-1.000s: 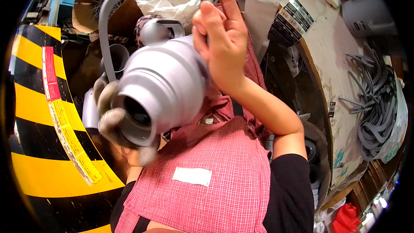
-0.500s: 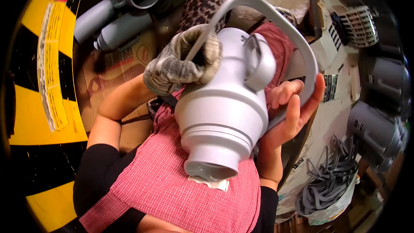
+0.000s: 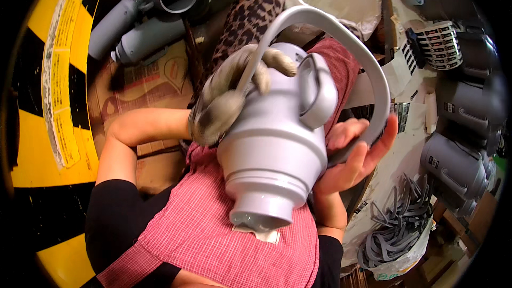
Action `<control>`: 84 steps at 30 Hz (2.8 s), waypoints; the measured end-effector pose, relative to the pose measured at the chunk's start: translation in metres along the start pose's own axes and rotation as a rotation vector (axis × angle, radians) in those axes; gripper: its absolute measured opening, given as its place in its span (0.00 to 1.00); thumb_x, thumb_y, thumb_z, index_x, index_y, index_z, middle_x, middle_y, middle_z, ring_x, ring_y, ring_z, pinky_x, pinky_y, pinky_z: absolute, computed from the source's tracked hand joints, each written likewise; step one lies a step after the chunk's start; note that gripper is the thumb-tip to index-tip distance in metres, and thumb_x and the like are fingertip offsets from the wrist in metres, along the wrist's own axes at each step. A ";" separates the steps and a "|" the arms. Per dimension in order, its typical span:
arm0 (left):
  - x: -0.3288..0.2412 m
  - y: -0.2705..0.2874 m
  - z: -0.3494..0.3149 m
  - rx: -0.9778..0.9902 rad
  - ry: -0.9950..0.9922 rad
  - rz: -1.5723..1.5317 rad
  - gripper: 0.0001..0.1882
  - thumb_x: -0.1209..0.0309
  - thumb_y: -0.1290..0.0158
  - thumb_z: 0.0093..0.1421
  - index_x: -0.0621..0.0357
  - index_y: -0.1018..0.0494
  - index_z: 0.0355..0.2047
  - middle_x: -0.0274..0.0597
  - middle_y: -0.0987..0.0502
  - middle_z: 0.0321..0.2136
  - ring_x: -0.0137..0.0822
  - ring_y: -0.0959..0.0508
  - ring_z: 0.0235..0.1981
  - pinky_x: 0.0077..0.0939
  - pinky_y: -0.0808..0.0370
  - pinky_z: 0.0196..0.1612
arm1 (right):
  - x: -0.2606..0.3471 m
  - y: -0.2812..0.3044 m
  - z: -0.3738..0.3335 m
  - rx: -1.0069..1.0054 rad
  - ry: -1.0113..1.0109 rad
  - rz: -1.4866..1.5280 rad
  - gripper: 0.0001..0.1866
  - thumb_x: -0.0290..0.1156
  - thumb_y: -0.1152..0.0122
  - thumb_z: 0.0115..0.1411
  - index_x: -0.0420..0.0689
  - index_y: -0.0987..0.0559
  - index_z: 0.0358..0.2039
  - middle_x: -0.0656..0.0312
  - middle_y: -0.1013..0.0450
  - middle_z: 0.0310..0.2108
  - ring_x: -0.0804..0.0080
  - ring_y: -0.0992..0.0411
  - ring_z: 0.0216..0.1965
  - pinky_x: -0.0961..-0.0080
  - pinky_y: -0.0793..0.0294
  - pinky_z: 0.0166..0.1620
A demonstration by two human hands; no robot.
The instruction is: The person places an inner lining into a jug body, attaches a top ring, and applies a label to the side by hand.
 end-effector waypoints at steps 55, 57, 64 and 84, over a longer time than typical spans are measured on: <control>0.251 -0.113 0.052 0.415 0.853 -0.131 0.26 0.55 0.47 0.70 0.60 0.33 0.59 0.45 0.21 0.48 0.33 0.21 0.44 0.28 0.23 0.46 | 0.072 0.341 -0.036 -1.152 0.594 -0.996 0.12 0.25 0.26 0.53 0.44 0.21 0.35 0.64 0.35 0.52 0.76 0.34 0.43 0.74 0.34 0.46; 0.235 -0.087 0.051 0.386 0.766 -0.101 0.23 0.58 0.49 0.71 0.63 0.31 0.57 0.44 0.21 0.46 0.32 0.21 0.44 0.27 0.23 0.46 | 0.069 0.324 -0.027 -1.147 0.574 -1.114 0.13 0.26 0.26 0.53 0.44 0.21 0.39 0.62 0.35 0.54 0.73 0.34 0.50 0.72 0.34 0.50; 0.181 -0.021 0.071 0.166 0.486 0.231 0.17 0.61 0.48 0.71 0.61 0.24 0.50 0.41 0.19 0.41 0.33 0.20 0.42 0.30 0.23 0.51 | 0.047 0.268 -0.009 -0.710 0.473 -1.640 0.22 0.30 0.30 0.53 0.53 0.21 0.50 0.60 0.37 0.62 0.58 0.40 0.61 0.55 0.43 0.66; 0.151 0.088 0.047 -0.144 0.406 0.330 0.17 0.61 0.52 0.73 0.61 0.24 0.50 0.40 0.19 0.42 0.30 0.20 0.44 0.27 0.23 0.52 | -0.070 0.099 0.136 0.047 0.337 -1.010 0.17 0.27 0.36 0.59 0.41 0.21 0.50 0.55 0.26 0.52 0.57 0.32 0.57 0.64 0.37 0.61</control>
Point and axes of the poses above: each hand's wrist, its own z-axis towards the middle knuckle, its own y-axis out of the back of the hand, x = y × z, the point moved 6 cm from there along z, towards the middle knuckle
